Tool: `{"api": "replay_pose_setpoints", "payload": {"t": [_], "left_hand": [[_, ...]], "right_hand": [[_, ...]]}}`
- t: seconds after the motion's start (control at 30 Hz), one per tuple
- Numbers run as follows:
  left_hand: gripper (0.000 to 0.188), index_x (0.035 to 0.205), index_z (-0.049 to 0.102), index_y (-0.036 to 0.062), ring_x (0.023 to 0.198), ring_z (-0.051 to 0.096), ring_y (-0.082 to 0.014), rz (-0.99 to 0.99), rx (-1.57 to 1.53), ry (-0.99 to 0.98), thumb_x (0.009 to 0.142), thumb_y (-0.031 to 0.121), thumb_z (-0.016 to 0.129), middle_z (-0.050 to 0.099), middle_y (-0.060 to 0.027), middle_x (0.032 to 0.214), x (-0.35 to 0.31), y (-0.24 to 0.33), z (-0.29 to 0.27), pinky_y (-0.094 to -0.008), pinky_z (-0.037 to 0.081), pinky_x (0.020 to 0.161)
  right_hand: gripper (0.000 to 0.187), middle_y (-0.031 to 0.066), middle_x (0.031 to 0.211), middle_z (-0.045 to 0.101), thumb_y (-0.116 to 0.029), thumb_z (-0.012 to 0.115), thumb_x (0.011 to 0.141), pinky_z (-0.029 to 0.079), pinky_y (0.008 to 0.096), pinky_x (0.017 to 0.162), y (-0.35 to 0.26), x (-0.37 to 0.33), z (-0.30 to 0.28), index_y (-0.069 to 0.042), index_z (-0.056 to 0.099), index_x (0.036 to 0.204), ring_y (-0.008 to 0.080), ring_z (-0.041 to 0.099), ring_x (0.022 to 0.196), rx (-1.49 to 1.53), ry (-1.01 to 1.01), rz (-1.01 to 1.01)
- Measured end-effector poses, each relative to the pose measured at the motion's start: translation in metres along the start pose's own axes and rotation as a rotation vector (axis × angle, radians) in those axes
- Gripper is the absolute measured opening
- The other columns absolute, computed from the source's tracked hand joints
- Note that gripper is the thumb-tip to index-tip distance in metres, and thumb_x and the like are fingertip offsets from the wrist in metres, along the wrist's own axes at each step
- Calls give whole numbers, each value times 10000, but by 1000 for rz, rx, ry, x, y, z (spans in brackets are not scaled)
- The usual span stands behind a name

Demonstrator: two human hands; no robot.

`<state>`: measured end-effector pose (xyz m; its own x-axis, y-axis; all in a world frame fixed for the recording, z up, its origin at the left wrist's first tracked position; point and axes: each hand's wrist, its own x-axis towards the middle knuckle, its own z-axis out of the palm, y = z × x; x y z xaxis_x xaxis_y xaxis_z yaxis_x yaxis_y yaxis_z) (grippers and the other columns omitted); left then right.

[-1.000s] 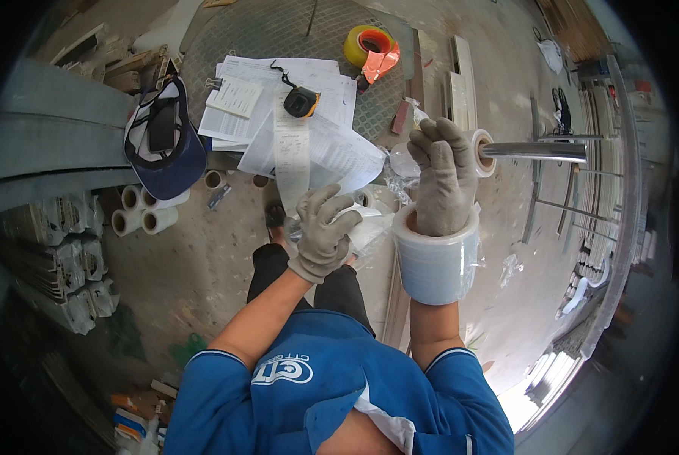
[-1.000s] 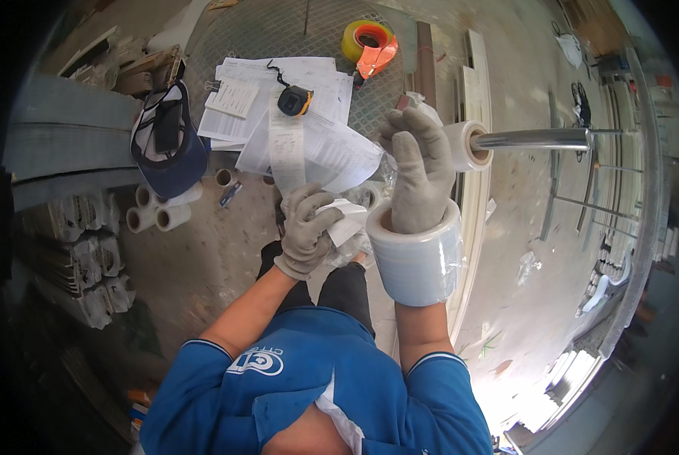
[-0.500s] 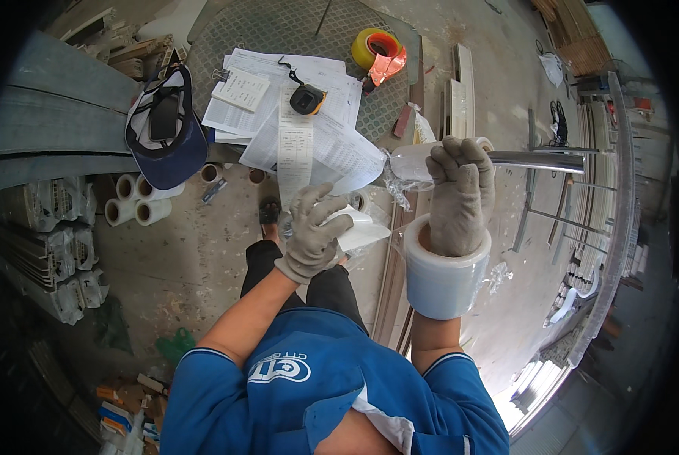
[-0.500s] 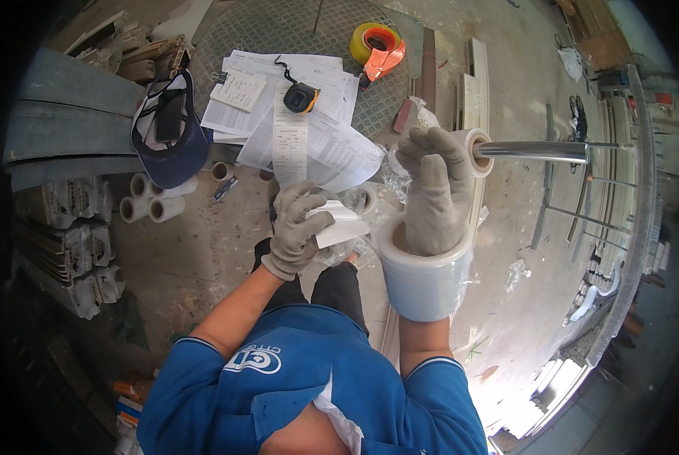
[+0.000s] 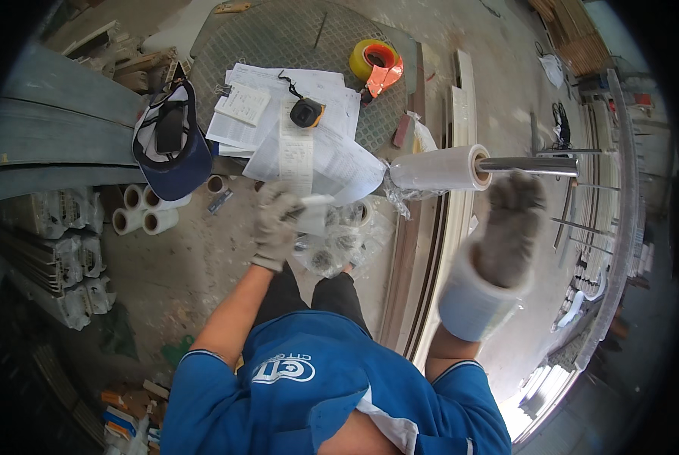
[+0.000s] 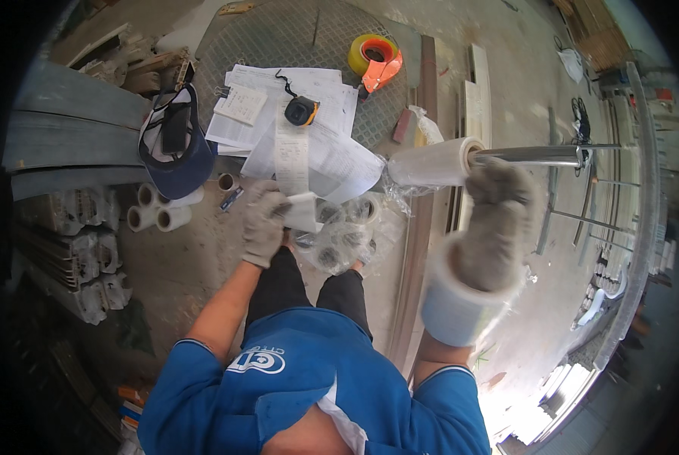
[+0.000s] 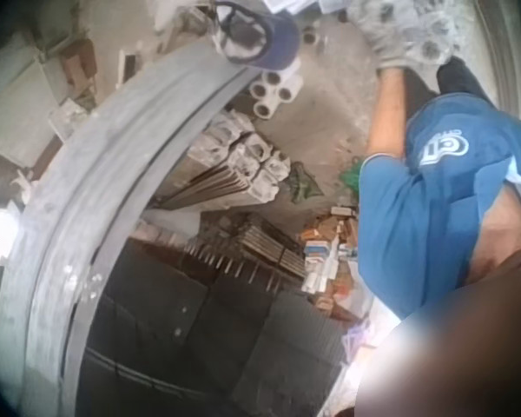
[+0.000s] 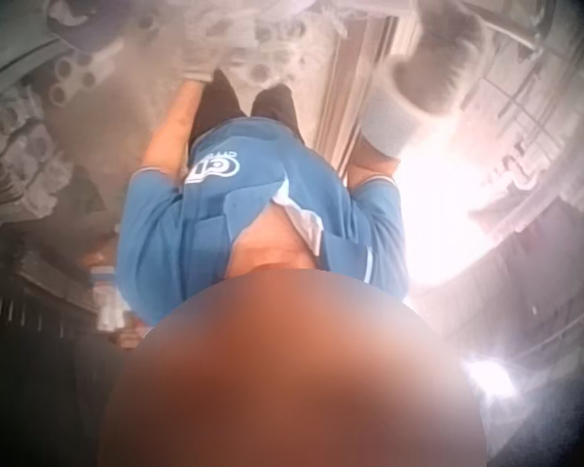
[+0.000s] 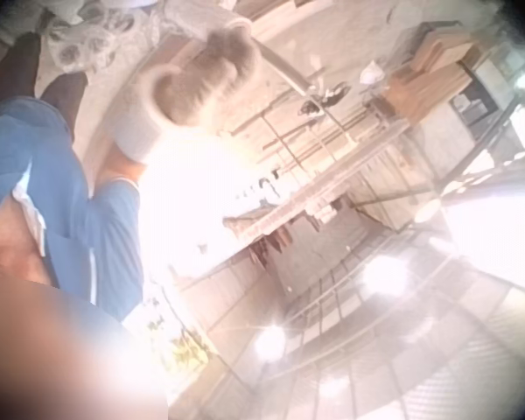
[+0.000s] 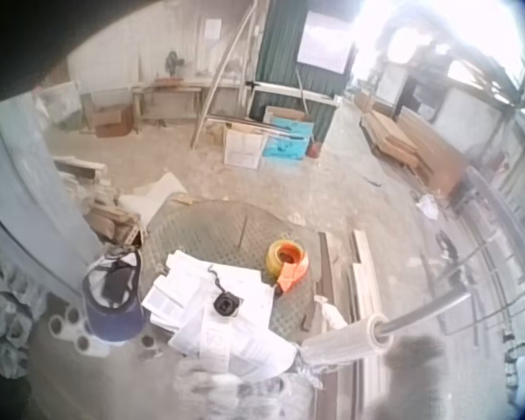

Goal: The person wraps long white profiles in clear plastic film, tears off film, and places small wooden blocks on the wrapped profiles. The person also handles printed labels and a tape measure on a workbench.

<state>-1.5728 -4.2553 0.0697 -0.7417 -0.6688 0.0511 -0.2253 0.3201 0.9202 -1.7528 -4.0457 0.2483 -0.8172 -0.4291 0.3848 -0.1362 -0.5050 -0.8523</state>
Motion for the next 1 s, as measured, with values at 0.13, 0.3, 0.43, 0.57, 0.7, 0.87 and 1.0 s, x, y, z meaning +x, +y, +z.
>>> {"api": "replay_pose_setpoints", "payload": {"t": [0.13, 0.3, 0.43, 0.57, 0.7, 0.87, 1.0], "left_hand": [[255, 1137, 624, 0, 1051, 633, -176, -412, -542, -156, 904, 71, 700, 663, -87, 1139, 7, 14, -18, -301, 512, 925], [377, 1263, 596, -18, 1052, 650, -162, -326, -674, -492, 923, 119, 687, 684, -110, 1176, 7, 75, -14, -300, 524, 894], [402, 1253, 605, -16, 1049, 652, -168, -315, -824, -643, 910, 164, 717, 681, -107, 1173, -6, 120, -6, -303, 524, 902], [404, 1201, 638, -9, 970, 650, -161, -183, -720, -616, 887, 218, 751, 679, -73, 1079, -37, 147, 11, -304, 522, 878], [427, 1176, 644, -4, 846, 631, -136, -74, -565, -609, 879, 282, 752, 662, -37, 962, -70, 167, 28, -274, 521, 800], [442, 1196, 640, -8, 796, 633, -118, -196, -562, -694, 888, 296, 727, 685, -53, 977, -107, 190, 35, -236, 517, 705], [453, 1213, 628, -35, 849, 652, -118, -204, -586, -773, 891, 273, 713, 701, -77, 1034, -123, 199, 29, -237, 519, 693]], "right_hand": [[509, 199, 1277, 613, -321, 674, 939, 458, 402, 1058, -33, -4, -16, 46, 558, 1273, 272, 617, 1170, -378, -21, 3], [469, 186, 1289, 615, -303, 785, 821, 390, 424, 1083, -38, -26, -18, 14, 671, 1148, 309, 548, 1258, -821, -176, 163], [485, 200, 1300, 591, -310, 811, 767, 395, 433, 1071, -42, -43, -17, -16, 696, 1135, 341, 540, 1243, -896, -351, 258], [534, 209, 1302, 597, -377, 816, 757, 382, 434, 1084, -54, -66, -29, 10, 689, 1103, 335, 528, 1274, -814, -396, 355], [473, 211, 1299, 596, -335, 795, 779, 378, 443, 1085, -68, -90, -55, 12, 694, 1084, 341, 517, 1281, -758, -421, 329], [329, 213, 1261, 619, -269, 775, 792, 420, 462, 1034, -89, -116, -76, -14, 708, 988, 355, 553, 1223, -679, -422, 331], [292, 206, 1243, 630, -258, 764, 811, 426, 453, 1027, -104, -141, -71, -17, 705, 966, 346, 568, 1201, -688, -352, 303]]}}
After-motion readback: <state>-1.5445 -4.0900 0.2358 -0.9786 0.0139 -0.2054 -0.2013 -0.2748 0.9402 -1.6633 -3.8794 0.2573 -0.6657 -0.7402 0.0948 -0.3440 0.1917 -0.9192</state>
